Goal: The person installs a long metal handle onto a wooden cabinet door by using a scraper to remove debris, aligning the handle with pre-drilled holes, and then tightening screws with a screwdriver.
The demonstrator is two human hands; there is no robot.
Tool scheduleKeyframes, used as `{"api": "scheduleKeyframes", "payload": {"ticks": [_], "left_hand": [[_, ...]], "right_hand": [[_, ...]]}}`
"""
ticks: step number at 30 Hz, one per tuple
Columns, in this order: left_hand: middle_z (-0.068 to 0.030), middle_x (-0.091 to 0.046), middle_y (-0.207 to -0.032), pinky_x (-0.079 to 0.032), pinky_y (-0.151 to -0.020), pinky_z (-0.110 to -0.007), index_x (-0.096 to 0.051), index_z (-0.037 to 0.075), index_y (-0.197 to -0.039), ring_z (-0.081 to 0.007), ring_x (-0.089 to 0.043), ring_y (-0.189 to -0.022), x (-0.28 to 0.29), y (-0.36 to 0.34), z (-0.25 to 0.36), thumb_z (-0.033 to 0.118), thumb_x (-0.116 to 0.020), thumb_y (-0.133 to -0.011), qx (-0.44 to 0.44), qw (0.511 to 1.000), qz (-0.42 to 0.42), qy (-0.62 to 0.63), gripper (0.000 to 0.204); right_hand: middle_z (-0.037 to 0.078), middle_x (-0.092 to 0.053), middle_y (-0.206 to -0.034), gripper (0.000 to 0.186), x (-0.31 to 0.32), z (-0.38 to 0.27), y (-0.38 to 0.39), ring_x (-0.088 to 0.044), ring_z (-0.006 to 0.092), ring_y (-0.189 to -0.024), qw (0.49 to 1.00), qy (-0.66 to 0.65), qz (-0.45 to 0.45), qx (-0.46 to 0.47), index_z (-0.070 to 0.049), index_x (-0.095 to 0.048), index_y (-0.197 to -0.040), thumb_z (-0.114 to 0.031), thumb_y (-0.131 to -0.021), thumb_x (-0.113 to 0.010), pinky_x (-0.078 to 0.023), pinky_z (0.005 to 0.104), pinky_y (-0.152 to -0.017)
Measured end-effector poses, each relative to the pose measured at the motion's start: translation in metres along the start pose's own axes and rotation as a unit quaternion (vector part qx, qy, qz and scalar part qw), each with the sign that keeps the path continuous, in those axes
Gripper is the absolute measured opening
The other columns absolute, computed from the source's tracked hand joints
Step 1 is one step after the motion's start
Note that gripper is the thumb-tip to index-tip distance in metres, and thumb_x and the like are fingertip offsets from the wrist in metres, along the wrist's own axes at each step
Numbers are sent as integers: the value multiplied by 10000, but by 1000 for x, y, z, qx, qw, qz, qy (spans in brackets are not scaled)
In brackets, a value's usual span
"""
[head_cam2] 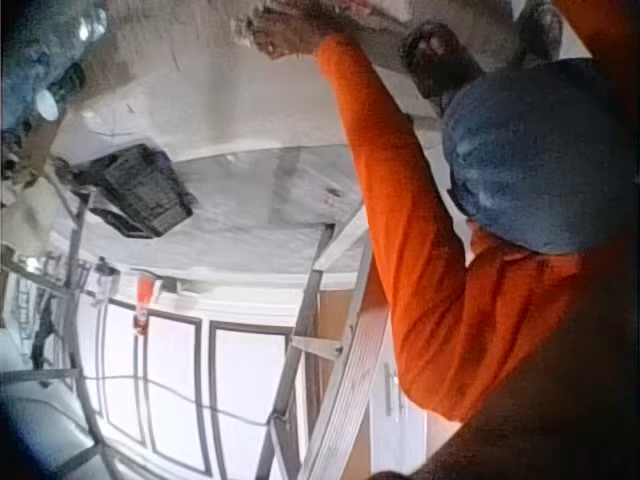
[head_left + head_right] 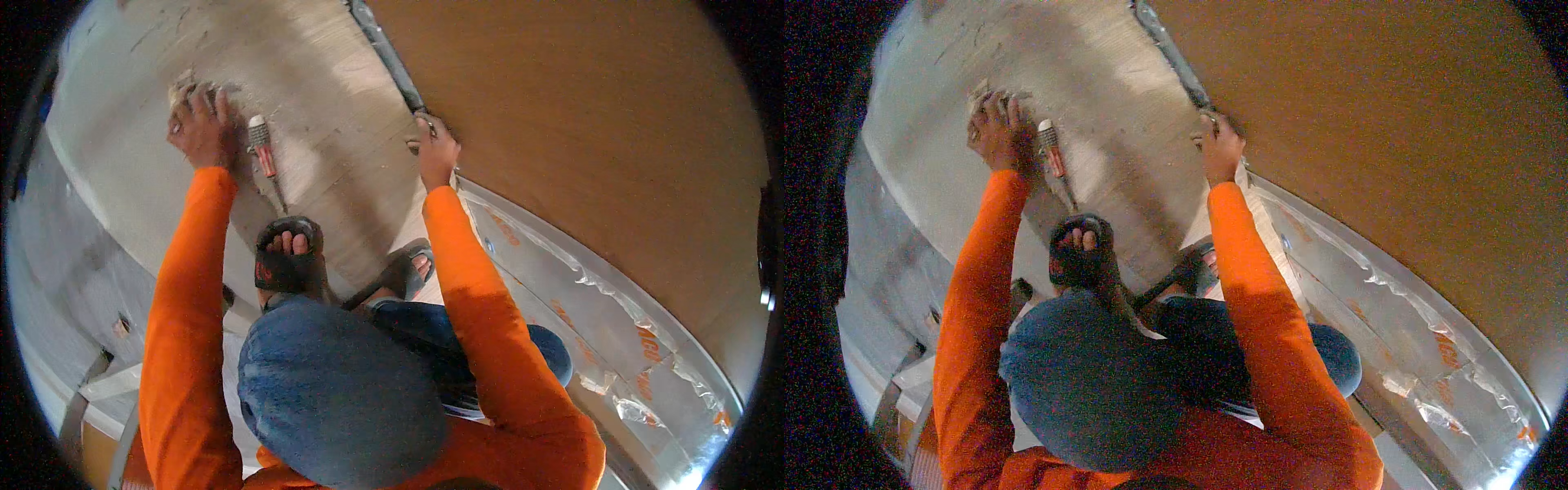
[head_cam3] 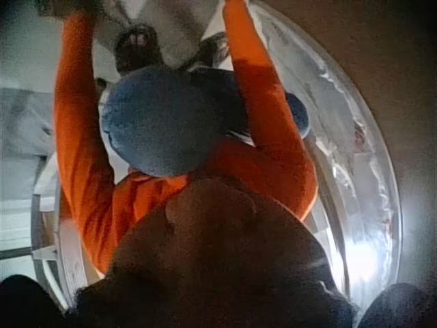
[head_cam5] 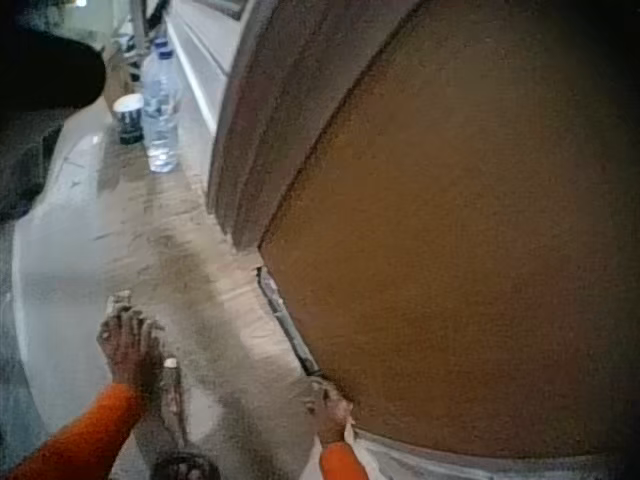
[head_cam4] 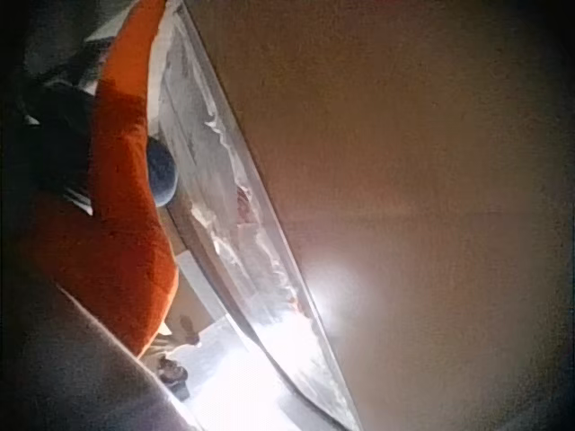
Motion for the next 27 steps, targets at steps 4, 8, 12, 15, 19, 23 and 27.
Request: {"api": "scheduleKeyframes", "payload": {"ticks": [4,8,12,15,19,23,27], "left_hand": [[-59,-541,-1317,-328,-1010,-475,-577,255,-1247,-292,-453,-1238,-5,-6,-13,516,-524,-924,10,996,48,74,419],[-48,-530,-1341,-292,-1035,-472,-605,266,-1202,-272,-442,-1250,23,-8,10,447,-581,-919,35,996,-8,84,336],[-61,-618,-1199,-387,-960,-451,-633,174,-1152,-273,-532,-1143,56,-6,45,233,-668,-878,-54,949,77,301,282],[-104,-656,-1098,-482,-869,-397,-656,134,-1108,-329,-600,-1031,99,20,151,122,-661,-870,-278,843,-67,457,239],[-151,-585,-1291,-458,-973,-437,-547,64,-1307,-374,-563,-1139,126,55,232,121,-615,-888,-321,755,-252,513,428],[-164,-483,-1424,-432,-1019,-445,-434,42,-1416,-376,-536,-1197,105,86,263,140,-583,-906,-360,723,-206,552,540],[-166,-417,-1483,-386,-1072,-442,-371,34,-1456,-372,-482,-1273,119,97,262,162,-555,-921,-396,724,-243,510,580]], "right_hand": [[96,-724,-906,255,-1,17,-8,-694,152,-596,993,92,18,72,-109,-697,-1126,-272,-956,-598,-539,282,-664],[123,-719,-943,227,8,11,-6,-706,250,-770,976,113,97,156,-96,-723,-982,-292,-937,-618,-536,398,-738],[140,-707,-955,175,6,-12,5,-666,352,-816,943,225,152,191,-104,-717,-1001,-227,-899,-647,-534,426,-737],[136,-701,-899,158,8,6,0,-664,346,-795,950,167,153,216,-112,-713,-998,-211,-893,-647,-529,433,-723],[147,-684,-833,135,0,10,3,-652,359,-760,952,126,176,217,-104,-707,-960,-201,-887,-648,-518,445,-701],[135,-713,-872,223,-10,42,1,-678,345,-738,942,247,143,177,-112,-702,-1009,-281,-907,-599,-535,446,-669],[151,-713,-900,212,5,55,12,-677,364,-762,943,179,211,185,-80,-709,-1014,-231,-897,-618,-535,453,-696]]}}
Point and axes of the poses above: each hand's wrist, its own y-axis away from the middle knuckle, its own x-axis out of the back of the hand, z = x × y, the point moved 5 cm from there along -y, towards the middle knuckle
